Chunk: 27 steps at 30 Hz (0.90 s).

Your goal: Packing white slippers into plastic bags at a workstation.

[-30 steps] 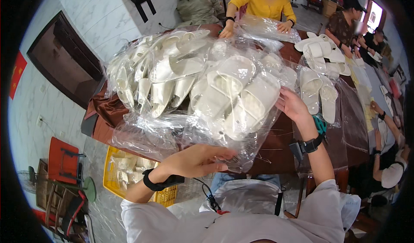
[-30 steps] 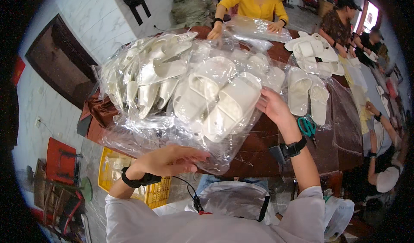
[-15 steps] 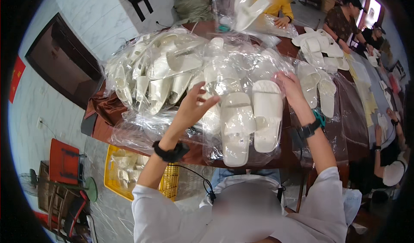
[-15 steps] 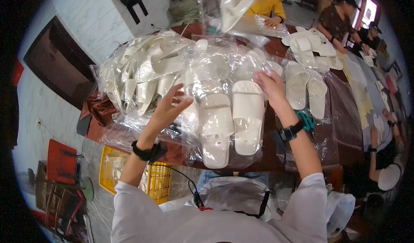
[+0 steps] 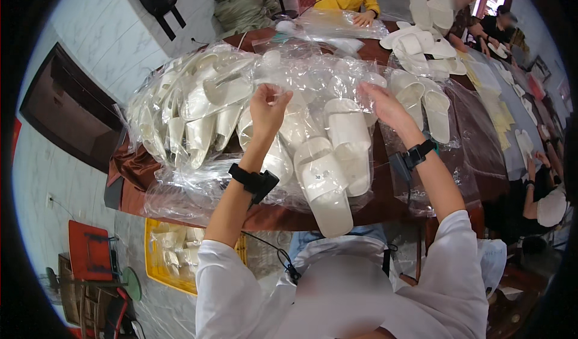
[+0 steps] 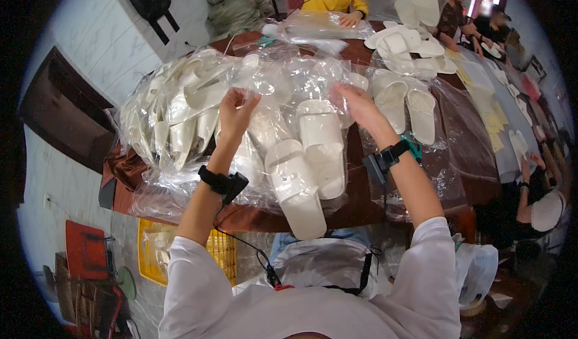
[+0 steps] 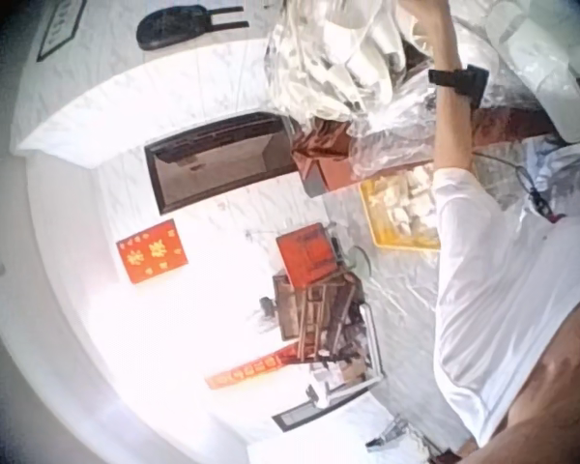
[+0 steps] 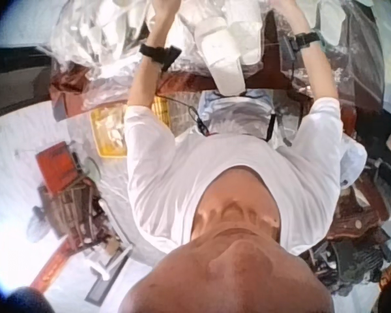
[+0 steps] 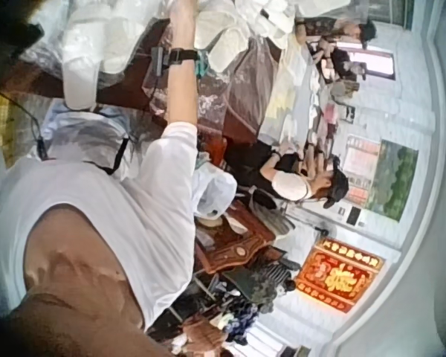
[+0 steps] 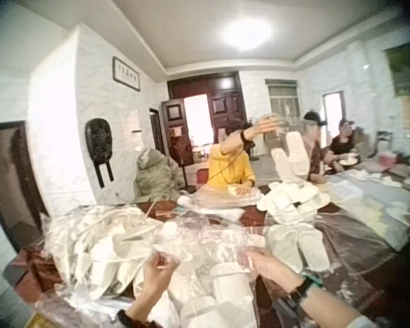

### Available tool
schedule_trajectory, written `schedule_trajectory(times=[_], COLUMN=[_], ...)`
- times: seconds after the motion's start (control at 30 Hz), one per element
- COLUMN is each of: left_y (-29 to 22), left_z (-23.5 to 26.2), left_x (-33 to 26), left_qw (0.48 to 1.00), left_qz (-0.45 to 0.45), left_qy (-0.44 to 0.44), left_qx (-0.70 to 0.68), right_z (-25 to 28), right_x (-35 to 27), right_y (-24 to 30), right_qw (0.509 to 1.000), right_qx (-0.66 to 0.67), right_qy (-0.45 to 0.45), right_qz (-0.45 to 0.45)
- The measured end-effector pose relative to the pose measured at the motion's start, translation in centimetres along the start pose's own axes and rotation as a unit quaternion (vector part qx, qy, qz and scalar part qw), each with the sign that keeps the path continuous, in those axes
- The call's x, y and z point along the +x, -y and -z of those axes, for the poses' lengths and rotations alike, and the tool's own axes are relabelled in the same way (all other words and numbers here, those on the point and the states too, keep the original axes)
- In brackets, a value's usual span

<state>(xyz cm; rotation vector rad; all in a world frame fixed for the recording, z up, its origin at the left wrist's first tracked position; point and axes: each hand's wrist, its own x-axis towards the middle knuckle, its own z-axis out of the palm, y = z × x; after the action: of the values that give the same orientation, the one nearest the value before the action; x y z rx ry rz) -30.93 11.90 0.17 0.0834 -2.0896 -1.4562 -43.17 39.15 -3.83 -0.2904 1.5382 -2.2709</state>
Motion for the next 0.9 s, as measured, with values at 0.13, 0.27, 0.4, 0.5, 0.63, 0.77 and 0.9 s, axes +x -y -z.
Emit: schedule_trajectory(times=[0.13,0.27,0.4,0.5,0.63,0.77,0.9], left_y=[-0.4,-3.0,-5.2,-4.9,-3.3,-4.7,-5.1], left_z=[-1.4,-1.7,0.5,2.3,3.5,2.4,0.5], left_x=[2.4,4.0,4.7,5.4,6.3,7.3,8.9], left_qw=[0.989,0.977,0.99,0.968,0.971,0.979,0.972], left_qz=[-0.067,-0.088,0.054,0.174,0.136,0.09,0.06], left_qy=[0.004,0.039,0.081,0.143,0.146,0.102,0.103], left_qx=[-0.134,-0.191,-0.106,-0.115,-0.133,-0.154,-0.204], right_z=[0.0,0.7,-0.4,-0.9,-1.6,-2.1,-0.1], right_x=[-1.5,-1.6,-1.4,-0.9,-0.4,-1.5,-1.4], right_y=[-0.3,0.5,1.6,1.4,2.0,3.2,2.1], right_qw=[0.991,0.997,0.998,0.995,0.992,0.993,0.995], right_qx=[-0.054,-0.033,-0.001,-0.028,-0.036,-0.02,-0.044], right_qy=[0.029,-0.008,-0.068,-0.072,-0.054,-0.068,-0.048], right_qz=[-0.122,-0.064,0.013,0.059,0.111,0.097,-0.073])
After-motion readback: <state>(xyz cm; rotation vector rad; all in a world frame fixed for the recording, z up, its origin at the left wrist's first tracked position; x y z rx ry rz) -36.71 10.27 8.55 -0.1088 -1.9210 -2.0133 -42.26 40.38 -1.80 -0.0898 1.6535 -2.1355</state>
